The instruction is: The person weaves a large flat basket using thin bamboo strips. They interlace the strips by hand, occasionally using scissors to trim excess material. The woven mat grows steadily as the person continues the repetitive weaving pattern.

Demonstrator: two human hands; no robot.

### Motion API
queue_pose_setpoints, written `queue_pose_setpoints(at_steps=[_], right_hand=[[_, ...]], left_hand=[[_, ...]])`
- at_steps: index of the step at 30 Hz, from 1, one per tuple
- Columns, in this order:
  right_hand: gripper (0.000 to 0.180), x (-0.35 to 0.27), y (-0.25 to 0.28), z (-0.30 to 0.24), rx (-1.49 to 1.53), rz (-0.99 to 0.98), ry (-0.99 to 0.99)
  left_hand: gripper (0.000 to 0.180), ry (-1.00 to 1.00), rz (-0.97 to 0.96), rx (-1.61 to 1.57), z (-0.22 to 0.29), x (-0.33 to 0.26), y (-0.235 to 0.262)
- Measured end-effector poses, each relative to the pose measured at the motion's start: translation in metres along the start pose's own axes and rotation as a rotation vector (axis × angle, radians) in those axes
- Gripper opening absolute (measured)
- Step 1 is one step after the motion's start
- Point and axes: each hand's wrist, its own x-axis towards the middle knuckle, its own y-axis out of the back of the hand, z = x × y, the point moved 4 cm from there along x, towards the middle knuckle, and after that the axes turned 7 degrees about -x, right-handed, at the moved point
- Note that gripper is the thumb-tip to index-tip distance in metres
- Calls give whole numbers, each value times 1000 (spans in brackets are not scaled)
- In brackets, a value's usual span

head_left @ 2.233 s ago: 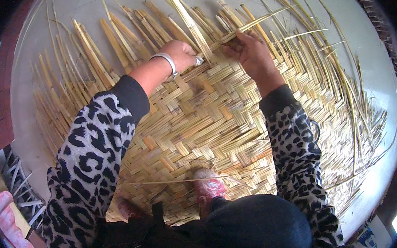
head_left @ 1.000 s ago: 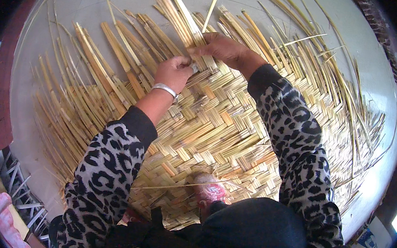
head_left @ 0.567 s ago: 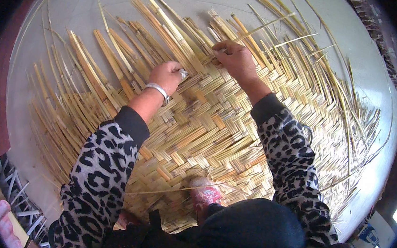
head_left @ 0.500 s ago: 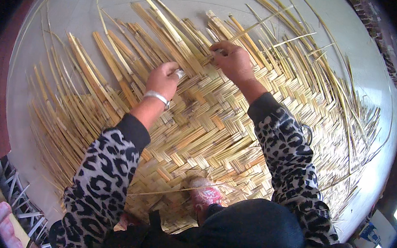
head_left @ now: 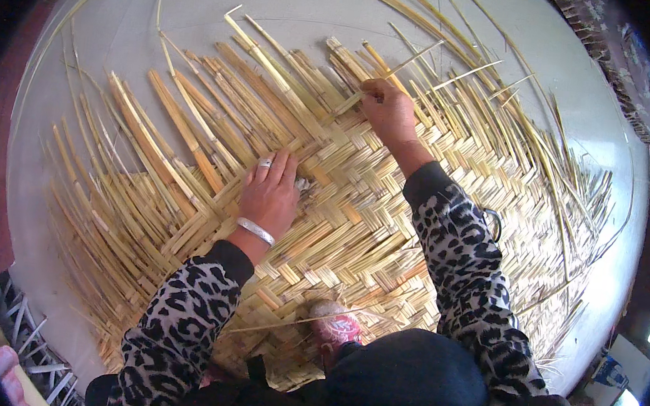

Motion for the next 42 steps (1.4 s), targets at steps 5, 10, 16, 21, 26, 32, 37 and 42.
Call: queue_pose_setpoints(at_steps=[5, 10, 16, 21, 26, 32, 37, 42], right_hand=[[25, -58, 51, -2, 55, 97, 9], [31, -141, 97, 9, -470, 79, 109], [30, -196, 94, 33, -544, -127, 119], [31, -284, 116, 30, -411, -65, 23], [27, -386, 202, 91, -489, 169, -284], [25, -559, 254, 168, -152, 581, -1134], [41, -650, 251, 177, -273, 706, -1474], [83, -660, 282, 228, -364, 801, -1789]], left_hand=[[49, -21, -84, -14, 0, 3, 5], [52, 14, -195, -119, -1, 8, 10], [48, 37, -335, -52, 2, 6, 3], [46, 19, -274, 2, 5, -11, 11], [46, -60, -386, 144, 5, -7, 9], [50, -90, -539, 256, 13, 5, 14], [44, -97, -606, 322, 11, 16, 8], [37, -42, -651, 354, 6, 18, 2]])
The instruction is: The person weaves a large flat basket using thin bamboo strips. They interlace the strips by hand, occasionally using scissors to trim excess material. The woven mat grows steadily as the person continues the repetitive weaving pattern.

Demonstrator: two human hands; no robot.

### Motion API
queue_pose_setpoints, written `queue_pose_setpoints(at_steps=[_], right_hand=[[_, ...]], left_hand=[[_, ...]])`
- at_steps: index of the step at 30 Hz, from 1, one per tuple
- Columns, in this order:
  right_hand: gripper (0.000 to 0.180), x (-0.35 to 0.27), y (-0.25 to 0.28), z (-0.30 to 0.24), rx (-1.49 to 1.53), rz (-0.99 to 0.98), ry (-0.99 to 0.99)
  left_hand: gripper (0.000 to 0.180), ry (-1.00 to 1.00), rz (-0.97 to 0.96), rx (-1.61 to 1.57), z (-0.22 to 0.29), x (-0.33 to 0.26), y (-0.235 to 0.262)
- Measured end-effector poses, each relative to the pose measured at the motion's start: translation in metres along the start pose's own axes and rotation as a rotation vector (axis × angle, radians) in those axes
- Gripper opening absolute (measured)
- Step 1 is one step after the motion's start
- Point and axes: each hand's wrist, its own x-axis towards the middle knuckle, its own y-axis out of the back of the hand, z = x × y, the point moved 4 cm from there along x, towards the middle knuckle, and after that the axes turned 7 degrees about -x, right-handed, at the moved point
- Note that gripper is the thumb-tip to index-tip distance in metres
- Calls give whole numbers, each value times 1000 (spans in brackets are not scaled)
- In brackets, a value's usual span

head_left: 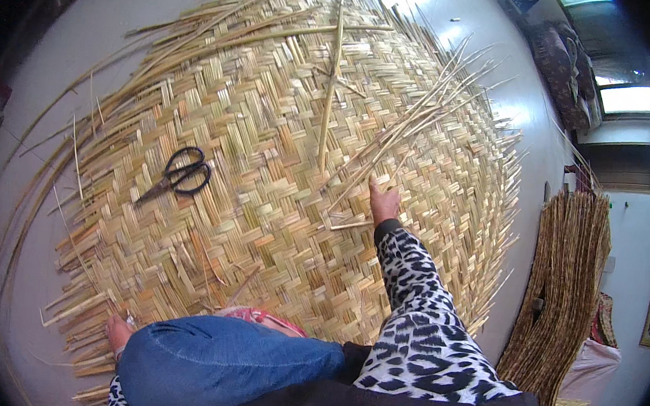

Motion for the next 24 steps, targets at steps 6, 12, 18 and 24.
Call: queue_pose_setpoints(at_steps=[6, 12, 18, 24], right_hand=[[104, 57, -20, -47, 32, -118, -138], [82, 78, -39, -78, -41, -87, -154], [35, 108, -49, -46, 296, -121, -85], [14, 49, -16, -35, 823, 148, 37]], left_hand=[[33, 32, 99, -57, 11, -12, 11], [25, -12, 100, -12, 18, -16, 17], [26, -8, 101, 5, 11, -10, 9], [28, -4, 102, 59, 12, -10, 6]])
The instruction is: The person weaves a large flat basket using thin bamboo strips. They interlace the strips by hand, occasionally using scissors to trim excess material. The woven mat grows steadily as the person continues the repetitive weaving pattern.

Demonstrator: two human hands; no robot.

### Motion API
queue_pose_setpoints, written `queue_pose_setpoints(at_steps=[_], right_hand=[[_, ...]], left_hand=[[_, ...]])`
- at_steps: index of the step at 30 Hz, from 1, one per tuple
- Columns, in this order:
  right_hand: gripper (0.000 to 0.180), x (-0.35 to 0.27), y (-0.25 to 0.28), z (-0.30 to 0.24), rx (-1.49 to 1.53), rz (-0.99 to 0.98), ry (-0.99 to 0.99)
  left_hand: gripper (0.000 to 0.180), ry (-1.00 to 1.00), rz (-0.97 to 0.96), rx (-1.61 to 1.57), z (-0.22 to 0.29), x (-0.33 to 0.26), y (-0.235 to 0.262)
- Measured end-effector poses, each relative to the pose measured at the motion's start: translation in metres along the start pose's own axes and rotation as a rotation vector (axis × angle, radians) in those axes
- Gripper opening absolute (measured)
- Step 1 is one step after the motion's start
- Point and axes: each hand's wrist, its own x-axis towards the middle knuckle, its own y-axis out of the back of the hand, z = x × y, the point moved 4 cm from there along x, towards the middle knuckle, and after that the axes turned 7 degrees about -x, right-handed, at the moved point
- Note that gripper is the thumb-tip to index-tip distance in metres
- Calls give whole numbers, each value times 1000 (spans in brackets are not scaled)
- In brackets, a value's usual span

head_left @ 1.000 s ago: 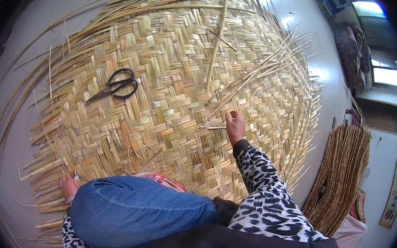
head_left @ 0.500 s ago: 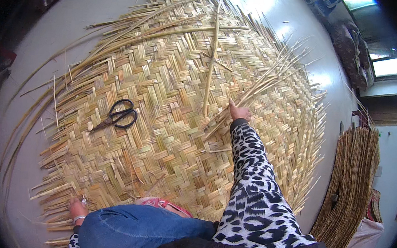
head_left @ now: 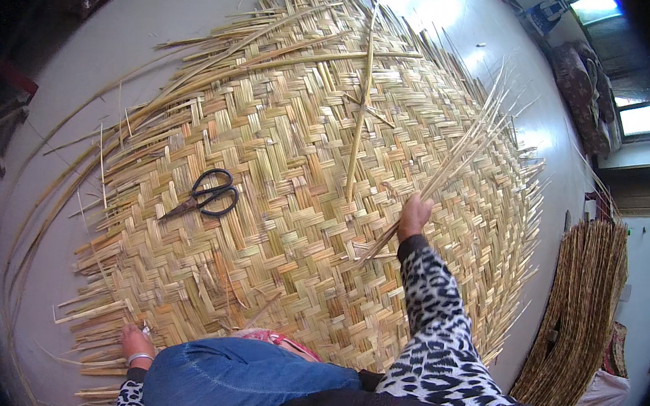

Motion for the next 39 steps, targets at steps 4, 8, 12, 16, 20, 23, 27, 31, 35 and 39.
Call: queue_pose_setpoints(at_steps=[4, 8, 12, 16, 20, 23, 27, 31, 35, 39], right_hand=[[18, -96, 12, 11, 148, -236, -262], [24, -151, 27, 19, 147, -471, -367], [25, -146, 30, 24, 10, -491, -370], [27, -142, 30, 20, -120, -534, -271], [24, -142, 41, 6, -98, -557, -240], [24, -135, 48, -9, -98, -655, -148], [33, -141, 51, -12, -60, -838, -316], [39, -150, 57, 0, -283, -918, -243], [37, -131, 52, 20, -326, -729, -256], [50, -79, 18, 30, -335, -596, -199]], left_hand=[[30, 53, -27, -18, 3, -1, 1], [28, 32, -14, -12, 5, 0, 2], [26, 34, -17, -38, 4, -2, -1], [26, 38, 13, -59, 5, -3, -4], [25, 17, 74, 43, 3, -1, -4], [23, 10, 34, 73, 1, -2, -8], [22, 28, -2, -8, 2, -4, -4], [23, 20, -24, -22, 6, -7, 5], [23, 13, 22, -5, 12, -9, 7], [24, 35, 51, 24, 11, -9, 6]])
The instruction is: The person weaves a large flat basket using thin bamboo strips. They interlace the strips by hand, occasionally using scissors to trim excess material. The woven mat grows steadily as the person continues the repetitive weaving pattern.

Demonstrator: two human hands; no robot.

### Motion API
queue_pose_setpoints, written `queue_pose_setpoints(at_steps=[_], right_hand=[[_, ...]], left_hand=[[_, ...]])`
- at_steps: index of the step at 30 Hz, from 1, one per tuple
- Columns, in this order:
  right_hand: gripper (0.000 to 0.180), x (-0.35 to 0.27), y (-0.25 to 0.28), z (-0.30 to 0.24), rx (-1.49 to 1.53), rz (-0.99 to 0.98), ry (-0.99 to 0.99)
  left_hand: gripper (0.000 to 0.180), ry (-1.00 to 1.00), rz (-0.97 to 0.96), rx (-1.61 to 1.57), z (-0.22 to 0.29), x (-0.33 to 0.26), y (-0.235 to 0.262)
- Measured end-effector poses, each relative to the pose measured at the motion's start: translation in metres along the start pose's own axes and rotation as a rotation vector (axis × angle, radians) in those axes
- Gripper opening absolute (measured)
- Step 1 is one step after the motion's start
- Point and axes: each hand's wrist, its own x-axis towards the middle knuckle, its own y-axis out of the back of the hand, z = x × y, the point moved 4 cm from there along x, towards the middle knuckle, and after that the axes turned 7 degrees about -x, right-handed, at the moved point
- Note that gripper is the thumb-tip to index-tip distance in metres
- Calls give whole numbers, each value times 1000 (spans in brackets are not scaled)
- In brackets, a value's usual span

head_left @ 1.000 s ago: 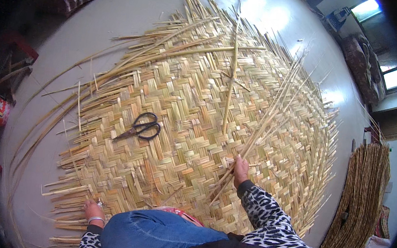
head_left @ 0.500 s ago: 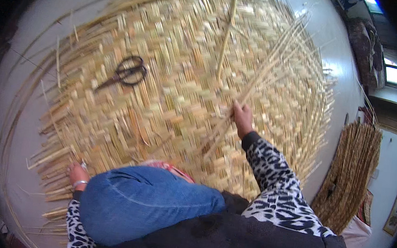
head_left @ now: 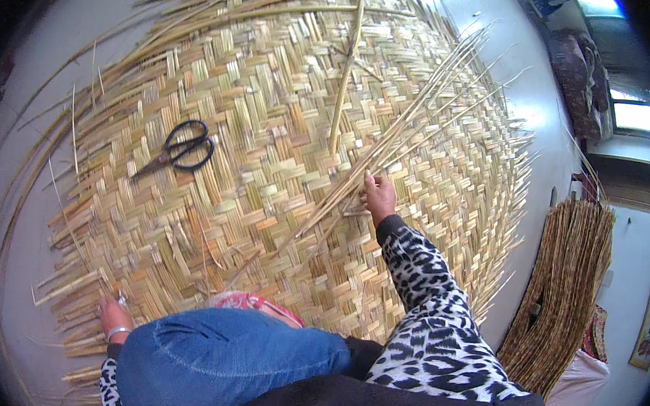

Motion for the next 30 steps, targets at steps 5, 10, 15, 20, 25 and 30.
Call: queue_pose_setpoints(at_steps=[5, 10, 15, 20, 25, 30], right_hand=[[54, 64, 0, -8, -306, 161, 32], [23, 61, 1, -18, 160, -93, -107], [12, 16, 9, -30, 435, -28, 19], [16, 12, 8, -17, 396, -22, -3], [15, 23, 10, -6, 448, 52, -59], [18, 28, 15, -8, 366, 90, -62]], left_hand=[[26, 10, -32, -29, -3, 3, -5], [25, 18, -5, -38, -7, 5, -10], [25, -12, -7, -19, -9, 4, -10], [23, -6, -5, -34, -7, 4, -8], [22, -73, 55, -67, -4, 0, -4], [22, -36, 12, -98, -6, 2, -6]])
